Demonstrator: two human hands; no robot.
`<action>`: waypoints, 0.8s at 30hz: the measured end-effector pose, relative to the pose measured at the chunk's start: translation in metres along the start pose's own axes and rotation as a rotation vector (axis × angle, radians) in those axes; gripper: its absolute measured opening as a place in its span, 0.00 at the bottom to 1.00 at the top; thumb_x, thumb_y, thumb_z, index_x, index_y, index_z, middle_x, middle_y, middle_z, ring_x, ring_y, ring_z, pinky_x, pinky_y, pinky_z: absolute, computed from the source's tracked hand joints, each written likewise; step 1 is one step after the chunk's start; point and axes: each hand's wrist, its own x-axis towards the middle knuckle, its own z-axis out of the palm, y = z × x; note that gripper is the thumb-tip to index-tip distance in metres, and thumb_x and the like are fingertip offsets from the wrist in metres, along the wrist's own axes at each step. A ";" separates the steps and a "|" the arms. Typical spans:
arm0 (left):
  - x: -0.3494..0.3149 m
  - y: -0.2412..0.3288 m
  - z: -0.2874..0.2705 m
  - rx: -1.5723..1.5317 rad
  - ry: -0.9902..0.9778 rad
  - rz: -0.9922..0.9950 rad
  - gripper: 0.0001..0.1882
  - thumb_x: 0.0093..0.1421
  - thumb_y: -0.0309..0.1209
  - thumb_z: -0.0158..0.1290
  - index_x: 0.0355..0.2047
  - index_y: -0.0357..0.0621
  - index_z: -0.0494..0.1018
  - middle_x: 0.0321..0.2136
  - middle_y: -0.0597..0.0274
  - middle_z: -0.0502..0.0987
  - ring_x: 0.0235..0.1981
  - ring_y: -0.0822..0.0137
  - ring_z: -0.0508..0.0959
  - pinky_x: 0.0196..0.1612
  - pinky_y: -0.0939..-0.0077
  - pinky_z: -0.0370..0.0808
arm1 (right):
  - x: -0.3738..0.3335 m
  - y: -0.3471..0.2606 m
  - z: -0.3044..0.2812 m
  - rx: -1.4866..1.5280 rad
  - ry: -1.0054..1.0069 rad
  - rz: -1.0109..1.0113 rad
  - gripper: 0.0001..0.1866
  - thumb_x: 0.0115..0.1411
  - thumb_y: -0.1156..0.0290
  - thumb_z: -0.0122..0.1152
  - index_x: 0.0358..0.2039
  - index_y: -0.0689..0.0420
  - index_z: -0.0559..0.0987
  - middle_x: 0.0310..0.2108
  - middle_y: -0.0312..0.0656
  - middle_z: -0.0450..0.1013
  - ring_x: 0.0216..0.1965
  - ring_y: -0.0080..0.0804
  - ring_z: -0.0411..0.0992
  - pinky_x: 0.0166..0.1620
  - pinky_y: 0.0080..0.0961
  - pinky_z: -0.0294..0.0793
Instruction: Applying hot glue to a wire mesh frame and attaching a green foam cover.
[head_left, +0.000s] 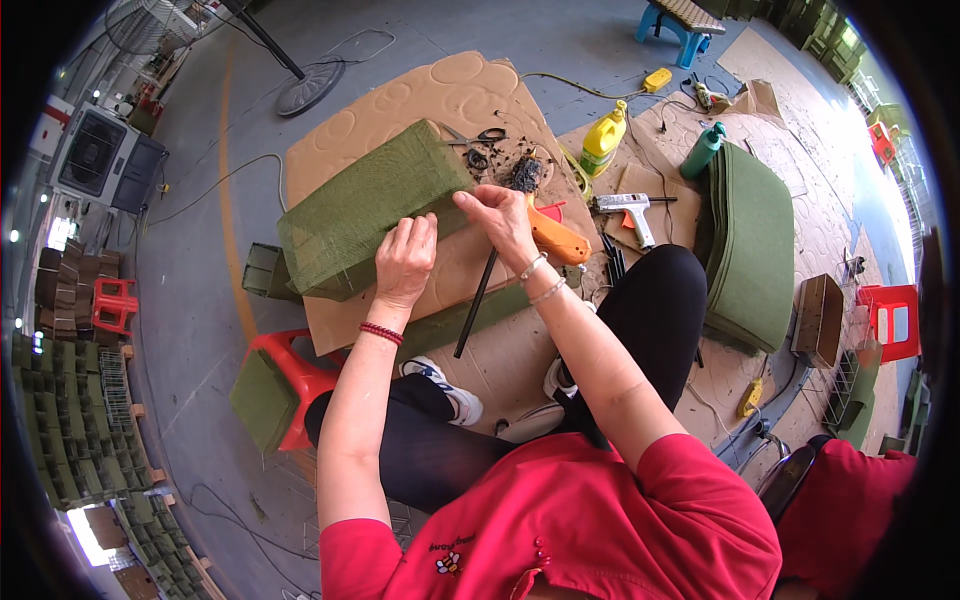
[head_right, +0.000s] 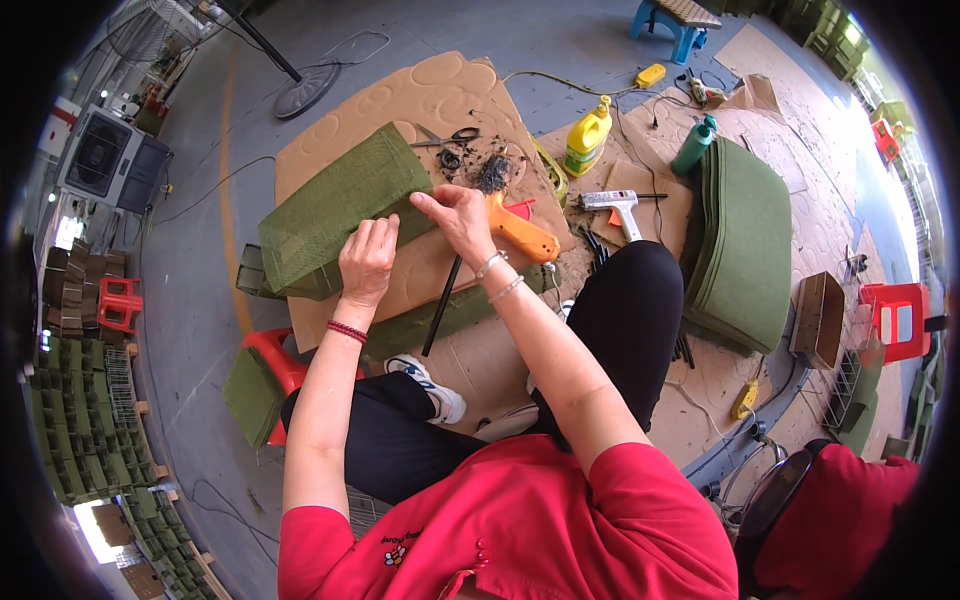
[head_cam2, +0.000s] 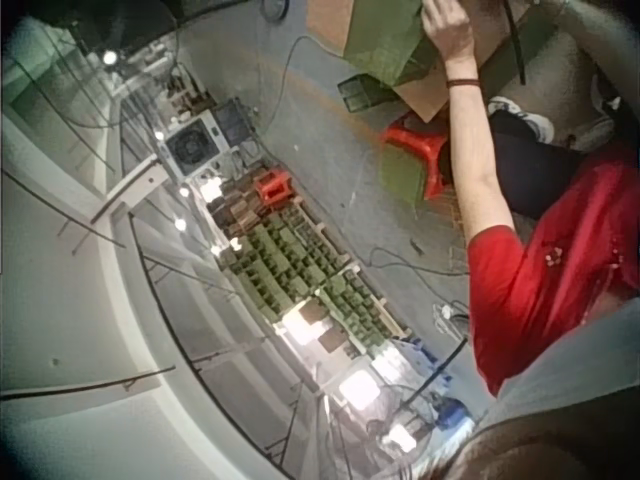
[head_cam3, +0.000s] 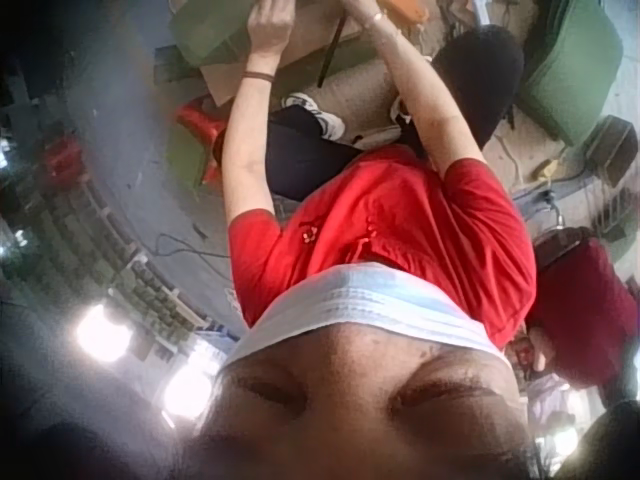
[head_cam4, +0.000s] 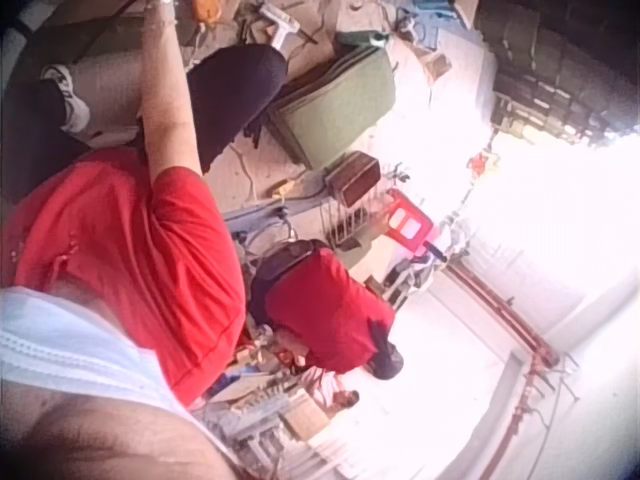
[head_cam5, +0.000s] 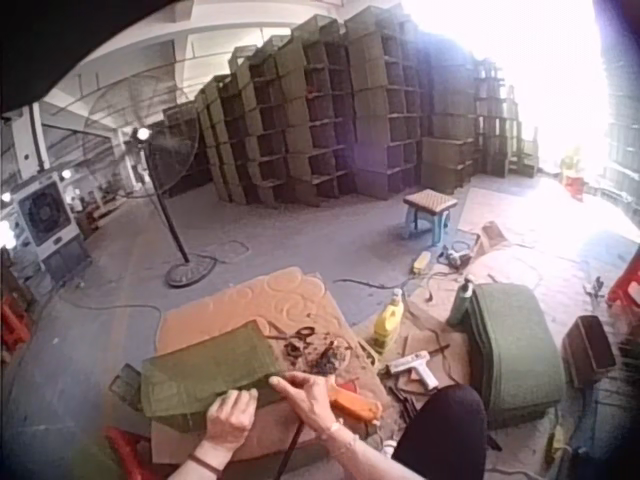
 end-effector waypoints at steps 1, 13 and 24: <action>0.000 0.000 0.000 0.010 0.006 0.007 0.11 0.53 0.27 0.56 0.38 0.39 0.77 0.28 0.65 0.68 0.33 0.69 0.73 0.36 0.76 0.77 | 0.001 0.002 0.003 0.027 0.016 -0.015 0.16 0.58 0.64 0.69 0.25 0.65 0.78 0.18 0.30 0.71 0.22 0.15 0.64 0.26 0.20 0.63; -0.003 0.005 0.001 0.103 -0.030 0.031 0.13 0.52 0.27 0.56 0.39 0.38 0.78 0.28 0.65 0.69 0.32 0.69 0.73 0.37 0.78 0.77 | -0.006 0.020 0.019 0.058 0.194 -0.103 0.11 0.56 0.70 0.70 0.25 0.63 0.77 0.16 0.29 0.66 0.21 0.14 0.60 0.25 0.20 0.60; -0.002 0.006 0.004 0.137 -0.048 0.013 0.12 0.53 0.27 0.56 0.38 0.38 0.78 0.27 0.65 0.69 0.32 0.70 0.73 0.36 0.79 0.78 | 0.000 0.023 0.025 0.160 0.150 -0.016 0.13 0.55 0.69 0.72 0.22 0.63 0.78 0.17 0.23 0.65 0.22 0.12 0.57 0.24 0.18 0.57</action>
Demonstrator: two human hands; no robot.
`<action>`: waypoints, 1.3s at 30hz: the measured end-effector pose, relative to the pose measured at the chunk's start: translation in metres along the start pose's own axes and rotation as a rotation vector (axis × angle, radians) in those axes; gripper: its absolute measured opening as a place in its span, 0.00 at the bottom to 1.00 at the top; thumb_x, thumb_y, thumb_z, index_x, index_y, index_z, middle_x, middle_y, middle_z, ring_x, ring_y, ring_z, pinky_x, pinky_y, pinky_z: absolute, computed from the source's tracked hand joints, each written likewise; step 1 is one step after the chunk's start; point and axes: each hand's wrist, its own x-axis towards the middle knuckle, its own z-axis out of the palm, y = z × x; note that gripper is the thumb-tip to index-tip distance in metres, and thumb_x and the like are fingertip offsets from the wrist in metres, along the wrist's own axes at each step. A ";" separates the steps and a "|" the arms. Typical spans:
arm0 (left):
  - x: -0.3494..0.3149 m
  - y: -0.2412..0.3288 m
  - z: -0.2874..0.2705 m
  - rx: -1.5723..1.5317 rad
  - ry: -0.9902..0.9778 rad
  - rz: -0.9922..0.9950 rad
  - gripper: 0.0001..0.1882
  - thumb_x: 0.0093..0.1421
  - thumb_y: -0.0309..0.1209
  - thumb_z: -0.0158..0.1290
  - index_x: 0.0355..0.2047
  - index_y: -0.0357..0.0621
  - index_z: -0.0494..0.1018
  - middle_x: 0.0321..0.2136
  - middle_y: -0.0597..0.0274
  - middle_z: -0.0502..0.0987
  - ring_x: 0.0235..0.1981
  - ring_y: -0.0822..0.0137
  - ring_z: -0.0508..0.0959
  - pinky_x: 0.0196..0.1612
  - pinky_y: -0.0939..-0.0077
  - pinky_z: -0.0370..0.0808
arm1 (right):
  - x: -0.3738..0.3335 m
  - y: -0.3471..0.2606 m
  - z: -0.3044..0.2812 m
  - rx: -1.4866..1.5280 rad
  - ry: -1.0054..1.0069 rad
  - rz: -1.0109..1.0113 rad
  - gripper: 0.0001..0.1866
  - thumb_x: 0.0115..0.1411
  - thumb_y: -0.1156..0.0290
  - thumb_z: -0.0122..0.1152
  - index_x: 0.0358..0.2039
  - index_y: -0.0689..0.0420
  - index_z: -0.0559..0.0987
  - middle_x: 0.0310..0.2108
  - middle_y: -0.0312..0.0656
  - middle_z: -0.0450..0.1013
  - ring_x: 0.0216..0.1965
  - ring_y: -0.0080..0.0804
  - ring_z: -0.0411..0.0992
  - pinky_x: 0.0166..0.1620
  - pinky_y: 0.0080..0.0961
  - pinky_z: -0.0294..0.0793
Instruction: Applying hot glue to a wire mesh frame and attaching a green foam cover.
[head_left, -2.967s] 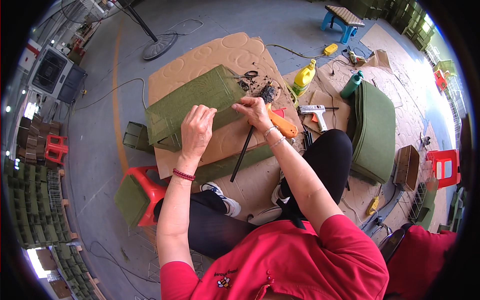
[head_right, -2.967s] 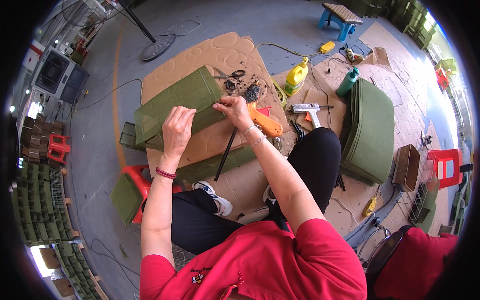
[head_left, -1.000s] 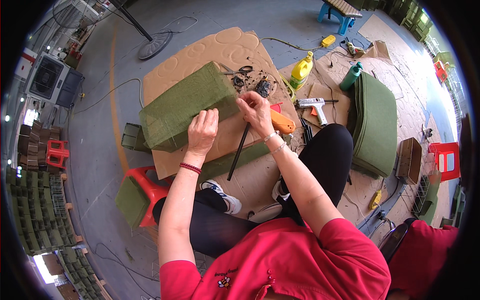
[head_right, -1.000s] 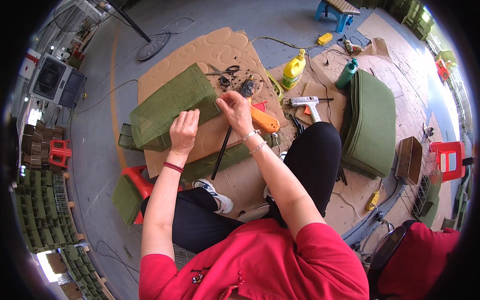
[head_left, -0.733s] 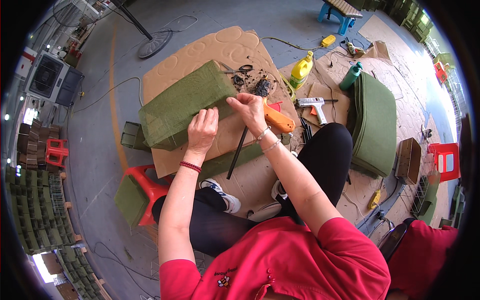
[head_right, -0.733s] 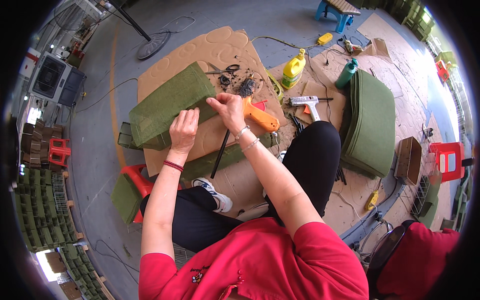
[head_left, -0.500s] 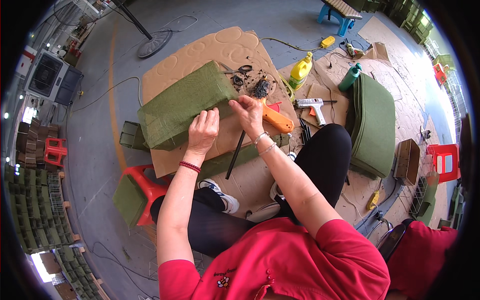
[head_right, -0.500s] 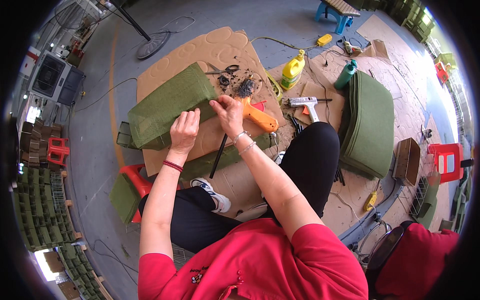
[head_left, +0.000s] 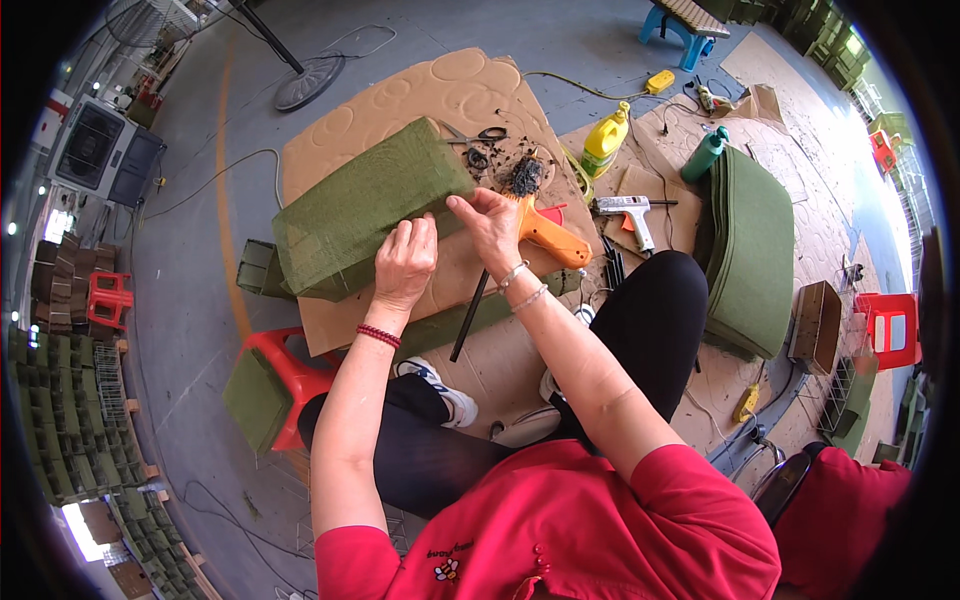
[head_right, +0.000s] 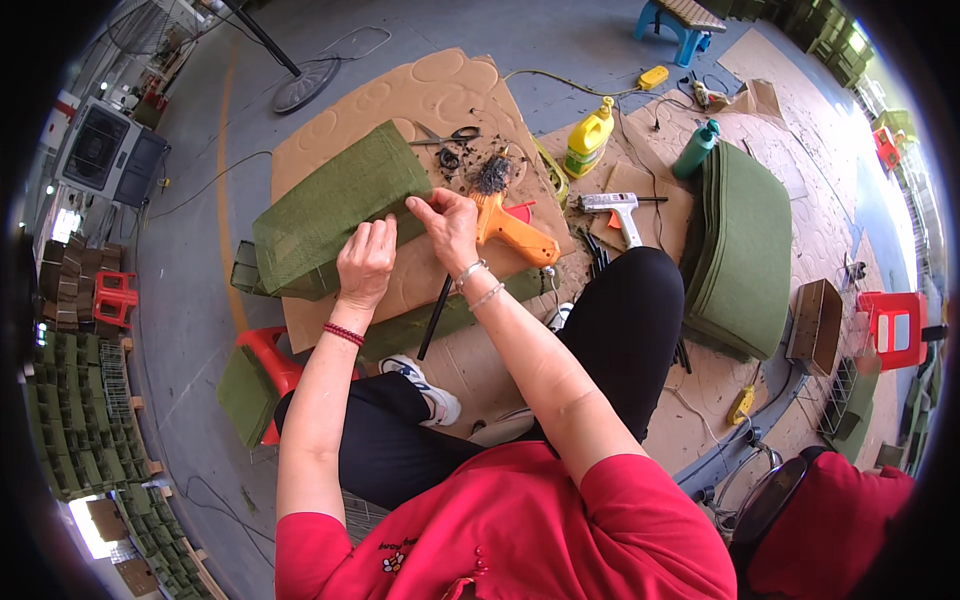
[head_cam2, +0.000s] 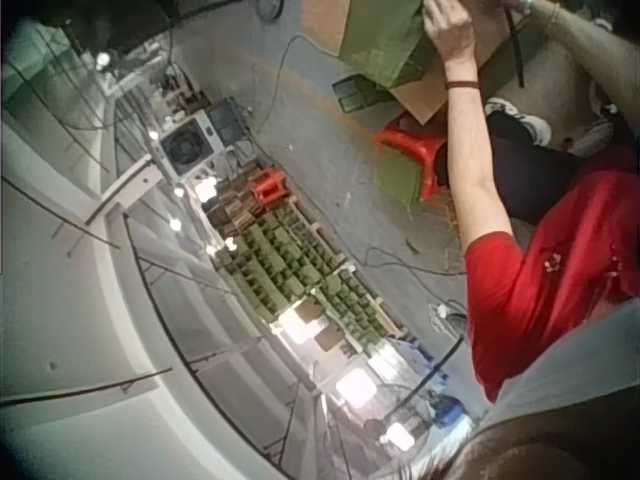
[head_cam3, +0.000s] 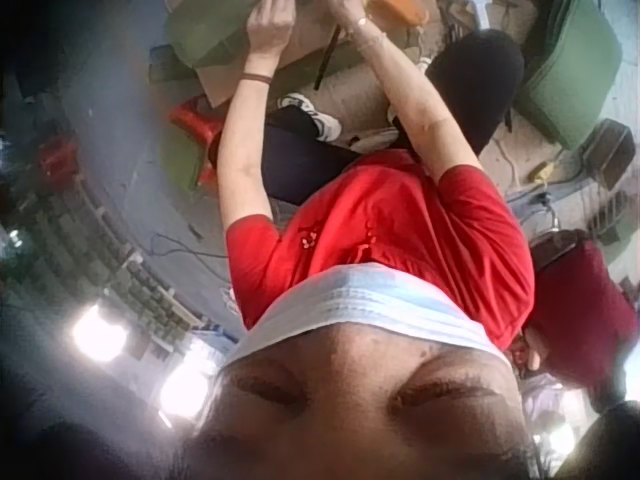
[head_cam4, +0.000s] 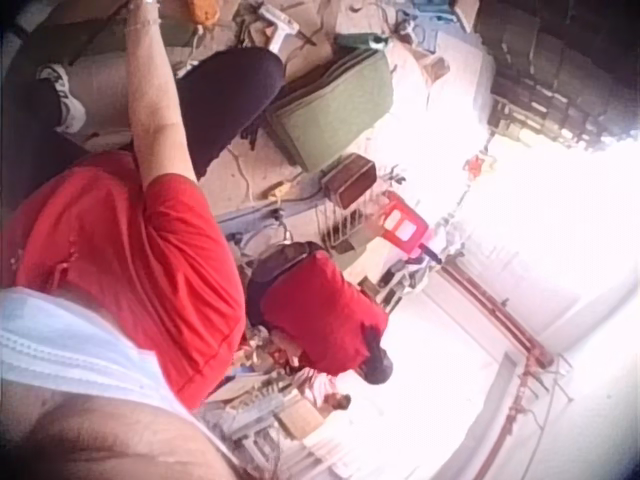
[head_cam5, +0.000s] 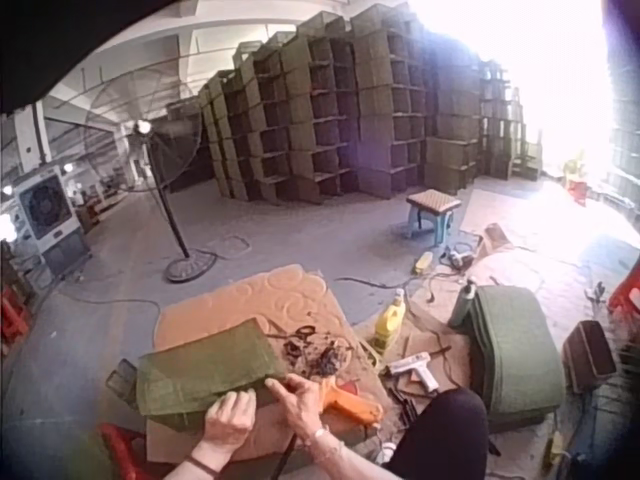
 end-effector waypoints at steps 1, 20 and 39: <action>0.000 0.000 0.000 -0.011 0.007 0.001 0.12 0.53 0.27 0.56 0.38 0.38 0.78 0.27 0.65 0.69 0.32 0.70 0.73 0.36 0.79 0.78 | 0.001 0.003 0.000 0.012 0.013 -0.039 0.14 0.55 0.69 0.72 0.22 0.63 0.77 0.17 0.23 0.64 0.22 0.12 0.57 0.23 0.18 0.57; -0.001 0.008 0.001 -0.051 0.034 -0.102 0.12 0.52 0.27 0.57 0.38 0.39 0.78 0.29 0.65 0.71 0.31 0.69 0.74 0.36 0.77 0.78 | 0.003 0.005 -0.007 -0.170 -0.002 -0.124 0.16 0.56 0.72 0.71 0.19 0.57 0.71 0.20 0.20 0.61 0.24 0.10 0.54 0.25 0.16 0.53; -0.007 0.059 -0.003 -0.507 0.208 -0.793 0.10 0.56 0.33 0.64 0.37 0.45 0.81 0.33 0.65 0.81 0.35 0.66 0.79 0.35 0.75 0.77 | 0.009 0.003 -0.008 -0.099 -0.059 -0.109 0.12 0.55 0.70 0.72 0.23 0.62 0.78 0.19 0.27 0.72 0.23 0.14 0.62 0.26 0.19 0.63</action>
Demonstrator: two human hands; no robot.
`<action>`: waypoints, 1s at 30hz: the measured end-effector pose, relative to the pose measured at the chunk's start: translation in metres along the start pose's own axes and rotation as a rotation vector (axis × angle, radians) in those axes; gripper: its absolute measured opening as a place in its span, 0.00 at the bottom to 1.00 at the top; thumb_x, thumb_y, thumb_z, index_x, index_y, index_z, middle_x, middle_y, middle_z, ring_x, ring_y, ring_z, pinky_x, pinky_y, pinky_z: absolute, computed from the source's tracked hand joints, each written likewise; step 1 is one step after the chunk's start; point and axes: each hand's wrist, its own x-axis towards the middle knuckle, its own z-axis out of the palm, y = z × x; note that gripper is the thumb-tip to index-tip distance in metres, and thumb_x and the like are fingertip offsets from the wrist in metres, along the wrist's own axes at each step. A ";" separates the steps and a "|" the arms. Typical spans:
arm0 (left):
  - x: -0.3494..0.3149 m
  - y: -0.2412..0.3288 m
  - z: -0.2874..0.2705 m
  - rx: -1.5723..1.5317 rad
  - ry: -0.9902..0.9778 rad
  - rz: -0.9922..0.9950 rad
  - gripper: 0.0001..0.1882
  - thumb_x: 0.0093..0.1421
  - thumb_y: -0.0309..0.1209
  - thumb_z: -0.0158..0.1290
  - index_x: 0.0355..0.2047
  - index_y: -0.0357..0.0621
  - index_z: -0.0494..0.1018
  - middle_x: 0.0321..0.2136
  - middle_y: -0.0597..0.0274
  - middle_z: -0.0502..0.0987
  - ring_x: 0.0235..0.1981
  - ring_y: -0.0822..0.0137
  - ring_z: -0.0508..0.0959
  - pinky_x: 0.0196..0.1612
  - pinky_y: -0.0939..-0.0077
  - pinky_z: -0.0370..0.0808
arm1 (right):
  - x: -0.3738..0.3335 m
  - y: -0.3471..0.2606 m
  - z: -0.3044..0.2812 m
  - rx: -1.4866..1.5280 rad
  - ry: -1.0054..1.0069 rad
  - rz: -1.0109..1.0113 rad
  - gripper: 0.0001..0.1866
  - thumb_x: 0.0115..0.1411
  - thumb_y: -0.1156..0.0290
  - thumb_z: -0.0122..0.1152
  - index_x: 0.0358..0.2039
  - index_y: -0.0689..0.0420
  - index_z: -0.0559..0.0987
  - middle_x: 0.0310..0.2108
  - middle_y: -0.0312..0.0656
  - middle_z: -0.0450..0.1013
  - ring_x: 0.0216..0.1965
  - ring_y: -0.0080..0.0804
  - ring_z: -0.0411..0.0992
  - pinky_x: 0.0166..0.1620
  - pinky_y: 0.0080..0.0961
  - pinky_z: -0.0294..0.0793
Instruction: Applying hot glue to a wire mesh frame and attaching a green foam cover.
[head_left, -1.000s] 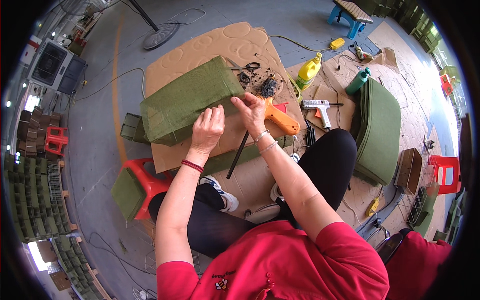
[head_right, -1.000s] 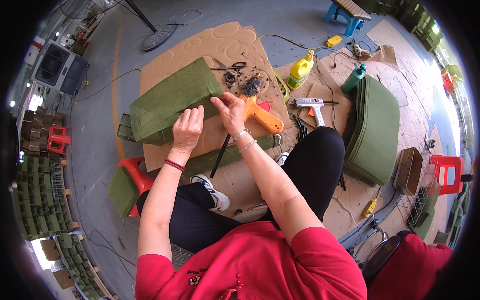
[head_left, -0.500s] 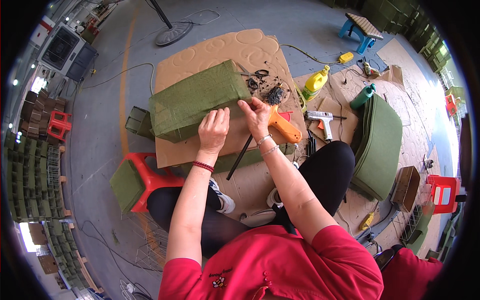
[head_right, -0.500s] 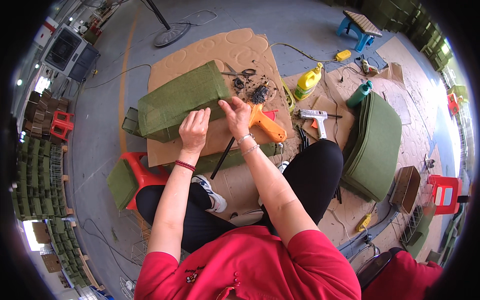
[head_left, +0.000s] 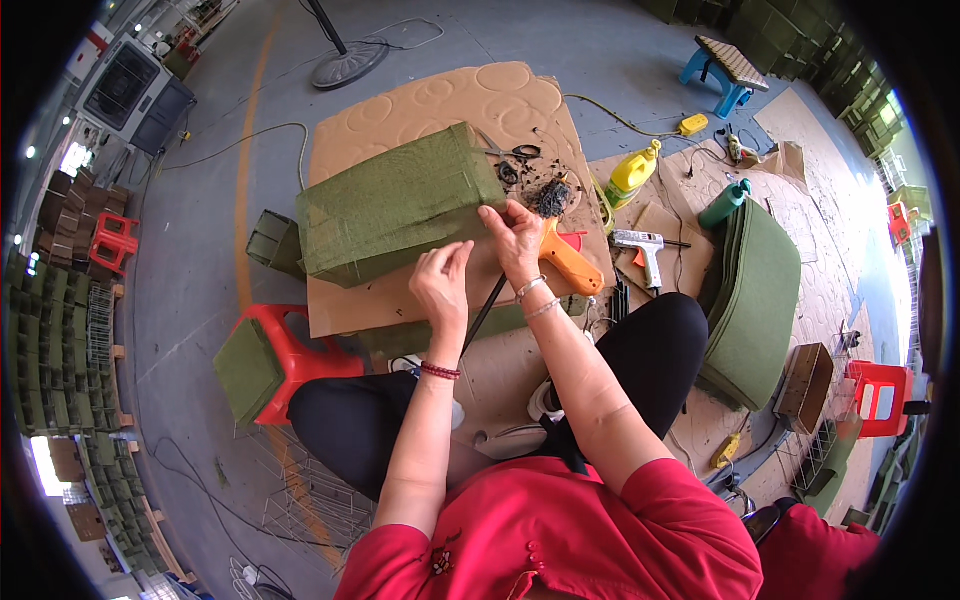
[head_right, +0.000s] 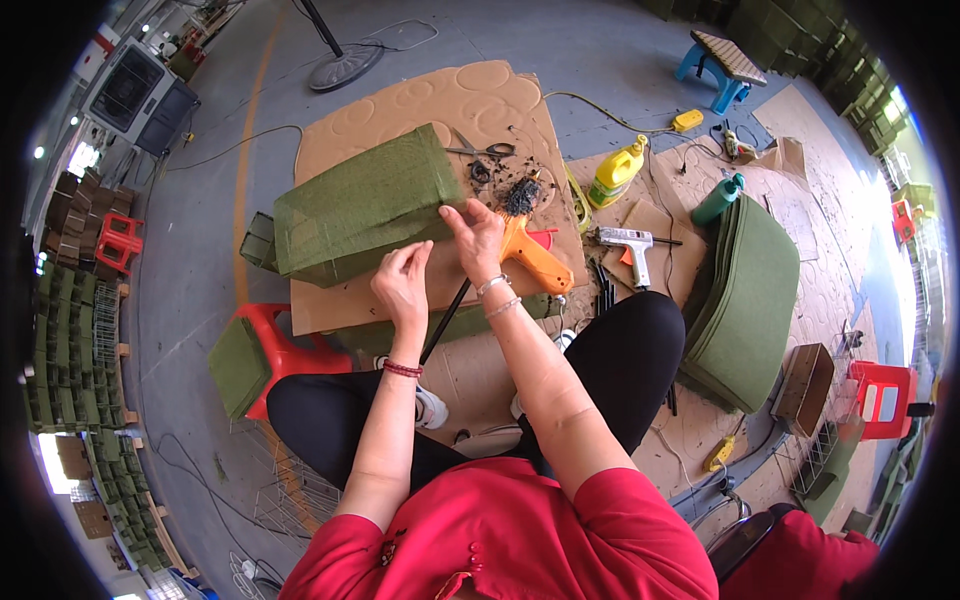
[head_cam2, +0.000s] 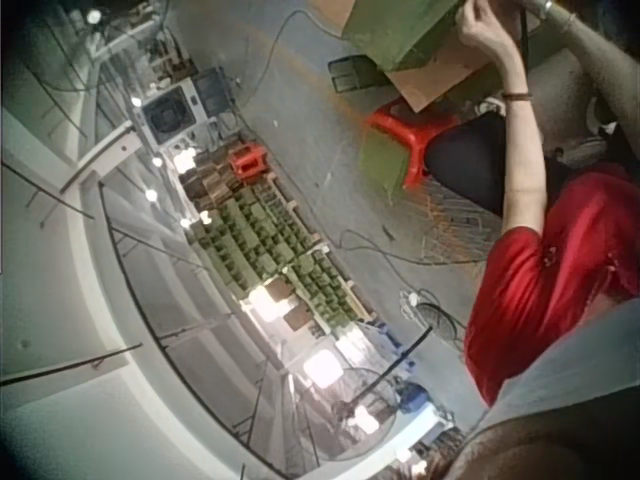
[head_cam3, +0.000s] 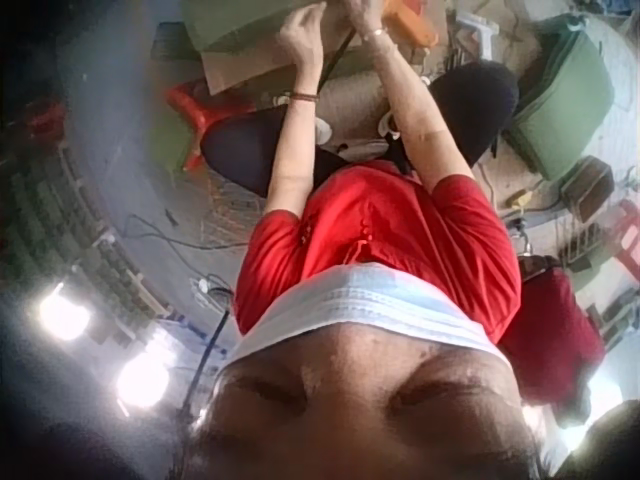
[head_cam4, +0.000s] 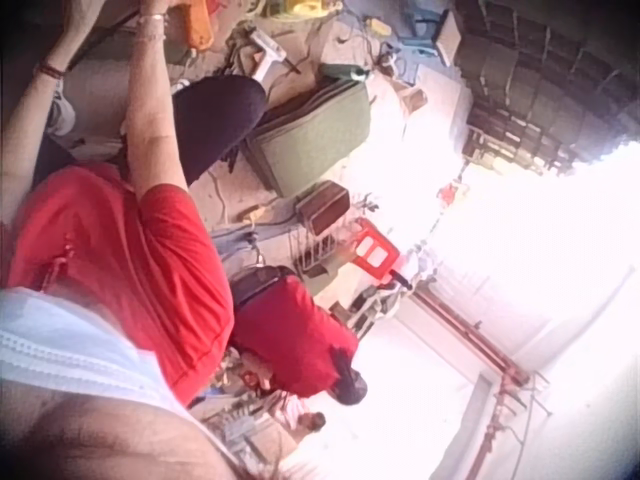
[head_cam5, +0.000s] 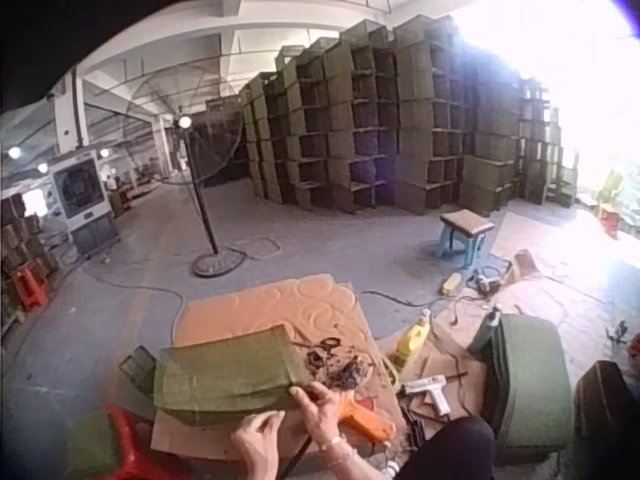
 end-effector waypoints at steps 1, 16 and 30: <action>0.002 -0.001 0.007 -0.450 -0.056 -0.447 0.12 0.57 0.36 0.64 0.38 0.43 0.81 0.34 0.65 0.81 0.35 0.68 0.79 0.34 0.77 0.77 | 0.000 -0.001 0.000 0.003 0.000 -0.009 0.11 0.55 0.71 0.72 0.24 0.62 0.78 0.19 0.28 0.73 0.23 0.13 0.62 0.26 0.19 0.63; 0.021 0.015 0.055 -1.243 0.030 -1.169 0.11 0.53 0.36 0.69 0.28 0.43 0.80 0.23 0.73 0.76 0.22 0.81 0.67 0.26 0.83 0.63 | 0.003 0.002 -0.007 0.037 -0.074 0.014 0.06 0.57 0.75 0.69 0.27 0.62 0.80 0.23 0.30 0.77 0.26 0.12 0.67 0.28 0.15 0.66; 0.025 0.019 0.053 -1.220 0.008 -1.133 0.06 0.58 0.29 0.65 0.28 0.43 0.79 0.22 0.71 0.76 0.20 0.81 0.68 0.23 0.84 0.61 | 0.051 -0.055 0.022 -0.756 0.020 -0.702 0.17 0.67 0.69 0.52 0.54 0.59 0.74 0.53 0.47 0.72 0.52 0.43 0.69 0.55 0.37 0.66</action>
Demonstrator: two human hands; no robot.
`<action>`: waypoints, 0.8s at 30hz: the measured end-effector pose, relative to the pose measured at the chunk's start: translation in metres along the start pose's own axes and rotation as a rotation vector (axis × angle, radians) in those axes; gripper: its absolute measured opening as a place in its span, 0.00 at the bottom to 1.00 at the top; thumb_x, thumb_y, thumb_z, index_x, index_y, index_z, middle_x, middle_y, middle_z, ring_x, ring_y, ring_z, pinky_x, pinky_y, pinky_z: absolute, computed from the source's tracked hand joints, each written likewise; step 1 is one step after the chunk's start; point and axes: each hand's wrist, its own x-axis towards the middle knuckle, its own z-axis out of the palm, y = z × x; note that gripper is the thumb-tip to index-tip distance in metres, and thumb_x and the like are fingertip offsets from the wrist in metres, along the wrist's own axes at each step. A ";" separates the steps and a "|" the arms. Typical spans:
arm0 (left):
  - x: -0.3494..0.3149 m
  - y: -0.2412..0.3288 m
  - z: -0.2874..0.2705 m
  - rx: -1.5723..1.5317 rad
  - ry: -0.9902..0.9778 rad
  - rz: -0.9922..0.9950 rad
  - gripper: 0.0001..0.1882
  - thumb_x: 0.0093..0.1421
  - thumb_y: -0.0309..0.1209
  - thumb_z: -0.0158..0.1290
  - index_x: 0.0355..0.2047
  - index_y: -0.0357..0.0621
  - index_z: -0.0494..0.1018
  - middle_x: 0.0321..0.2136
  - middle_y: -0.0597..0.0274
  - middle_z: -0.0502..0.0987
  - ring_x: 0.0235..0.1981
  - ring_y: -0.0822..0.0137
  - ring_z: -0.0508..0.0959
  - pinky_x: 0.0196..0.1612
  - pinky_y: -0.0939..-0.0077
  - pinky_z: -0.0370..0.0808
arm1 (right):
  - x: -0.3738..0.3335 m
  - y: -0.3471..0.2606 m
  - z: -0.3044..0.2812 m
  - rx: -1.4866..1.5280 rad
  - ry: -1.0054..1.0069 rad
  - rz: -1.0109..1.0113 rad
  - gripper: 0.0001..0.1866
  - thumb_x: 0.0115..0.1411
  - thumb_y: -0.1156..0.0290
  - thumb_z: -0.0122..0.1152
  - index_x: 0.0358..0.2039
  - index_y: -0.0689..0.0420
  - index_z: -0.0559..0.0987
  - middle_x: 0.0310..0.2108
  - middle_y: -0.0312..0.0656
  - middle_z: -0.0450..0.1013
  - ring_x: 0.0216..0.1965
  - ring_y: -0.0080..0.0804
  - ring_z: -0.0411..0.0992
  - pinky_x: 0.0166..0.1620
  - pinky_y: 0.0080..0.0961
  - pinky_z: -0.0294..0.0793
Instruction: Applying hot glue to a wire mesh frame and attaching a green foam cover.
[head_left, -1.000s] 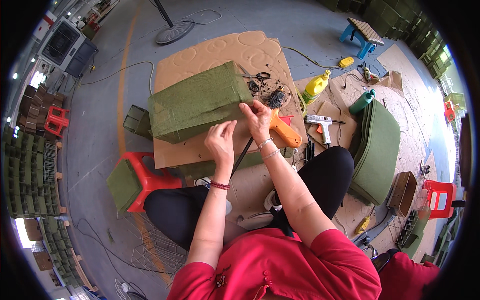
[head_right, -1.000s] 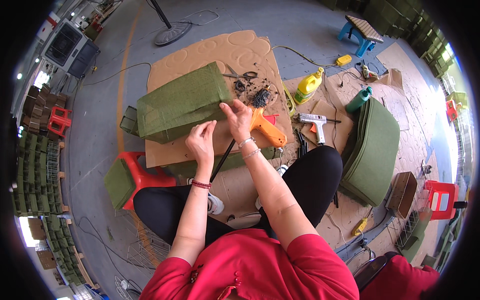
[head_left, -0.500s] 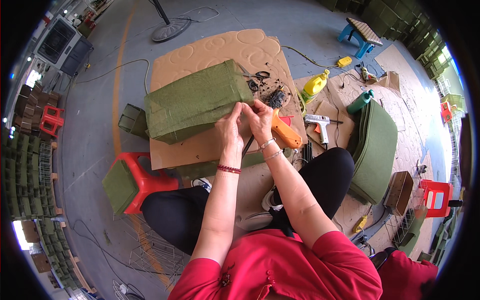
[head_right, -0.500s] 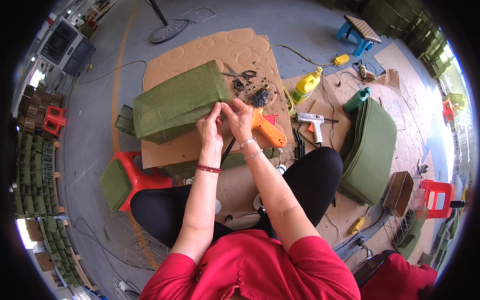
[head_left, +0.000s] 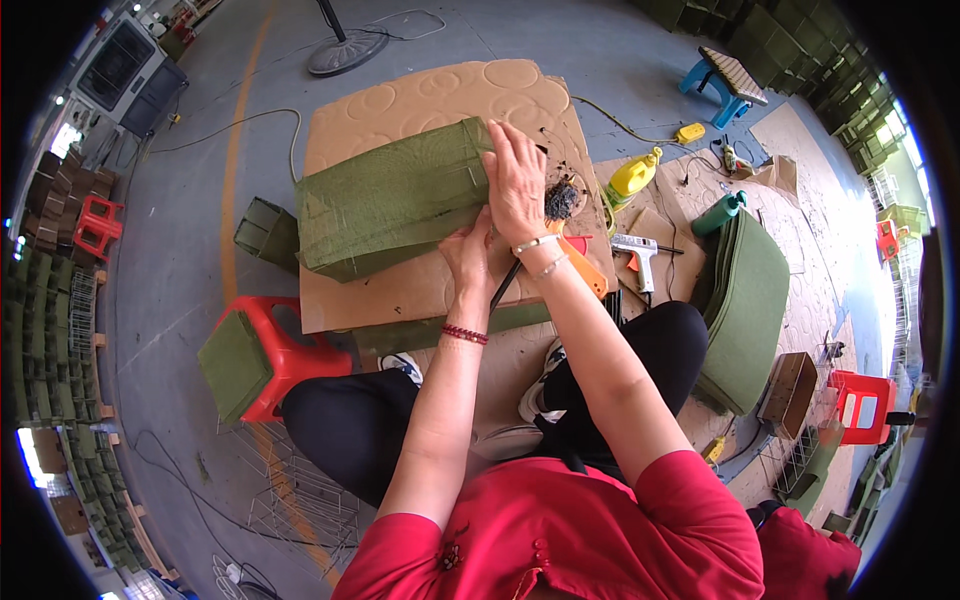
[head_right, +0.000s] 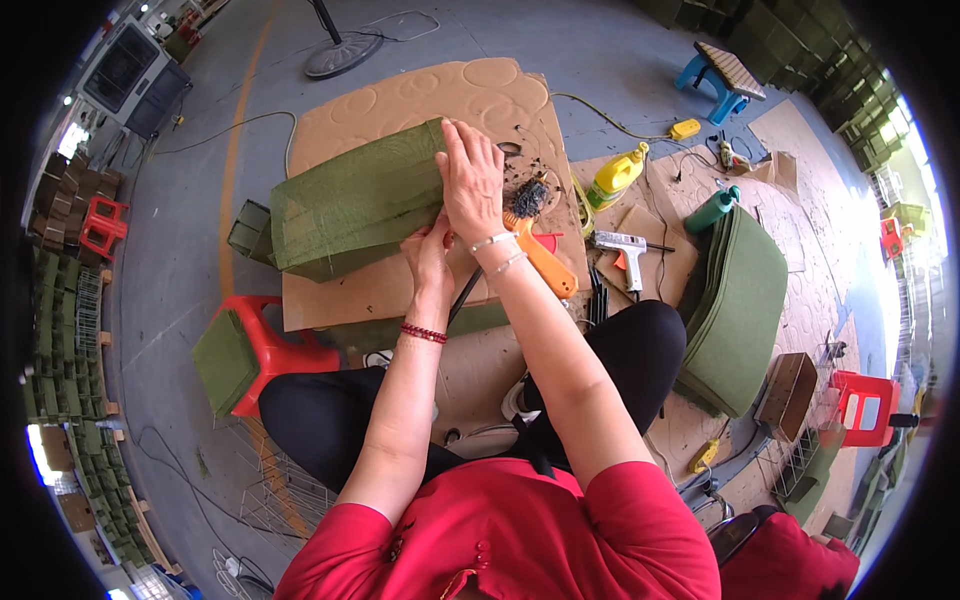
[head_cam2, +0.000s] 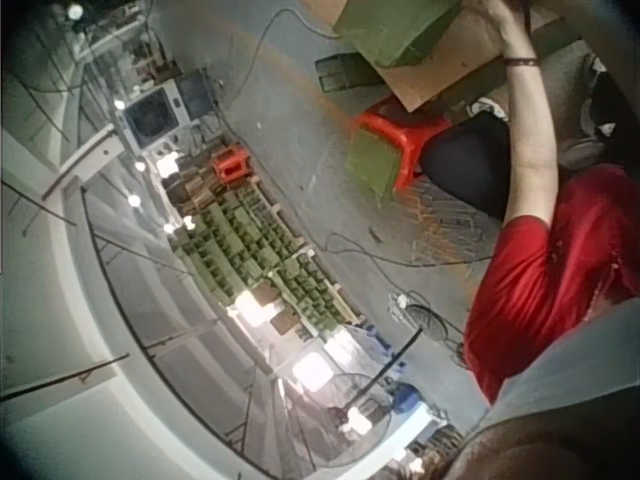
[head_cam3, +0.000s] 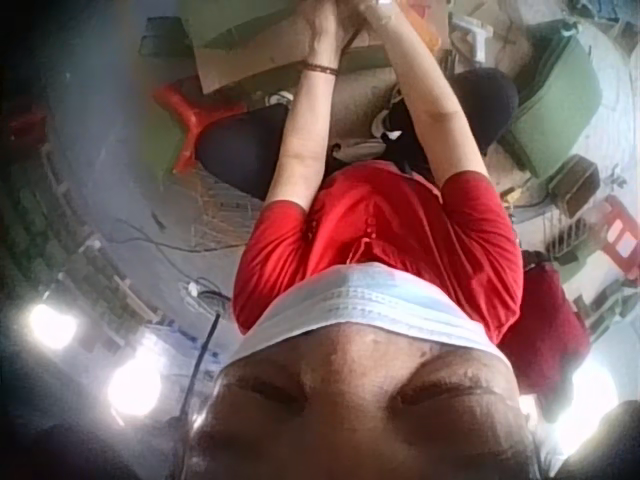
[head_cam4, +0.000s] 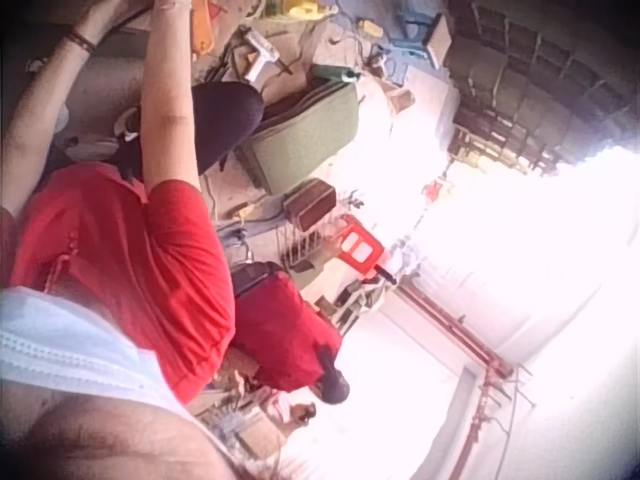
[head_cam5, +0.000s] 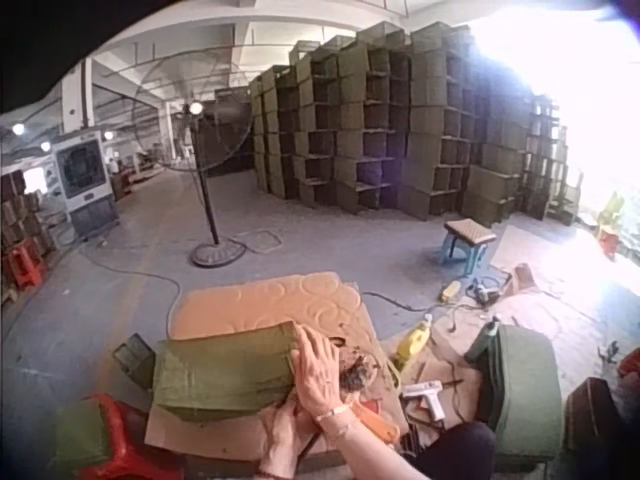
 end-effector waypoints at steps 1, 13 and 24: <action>-0.001 0.002 0.001 -0.004 -0.001 0.005 0.06 0.58 0.29 0.65 0.28 0.43 0.79 0.22 0.71 0.76 0.20 0.81 0.68 0.23 0.84 0.61 | 0.002 0.000 0.006 -0.023 -0.085 -0.018 0.20 0.66 0.68 0.51 0.57 0.59 0.71 0.56 0.48 0.70 0.57 0.44 0.66 0.60 0.39 0.62; 0.002 0.019 -0.030 0.269 -0.088 0.230 0.17 0.61 0.39 0.62 0.22 0.40 0.76 0.16 0.70 0.73 0.17 0.79 0.69 0.20 0.82 0.63 | -0.008 0.012 0.019 -0.017 -0.120 -0.010 0.18 0.68 0.67 0.51 0.55 0.59 0.73 0.55 0.45 0.72 0.57 0.39 0.68 0.59 0.38 0.62; 0.018 -0.002 -0.034 0.366 -0.021 0.297 0.27 0.62 0.41 0.61 0.12 0.37 0.70 0.11 0.68 0.70 0.15 0.77 0.67 0.22 0.78 0.63 | -0.004 0.007 0.009 -0.004 -0.271 0.057 0.21 0.71 0.64 0.42 0.60 0.57 0.70 0.59 0.46 0.69 0.61 0.39 0.65 0.63 0.36 0.57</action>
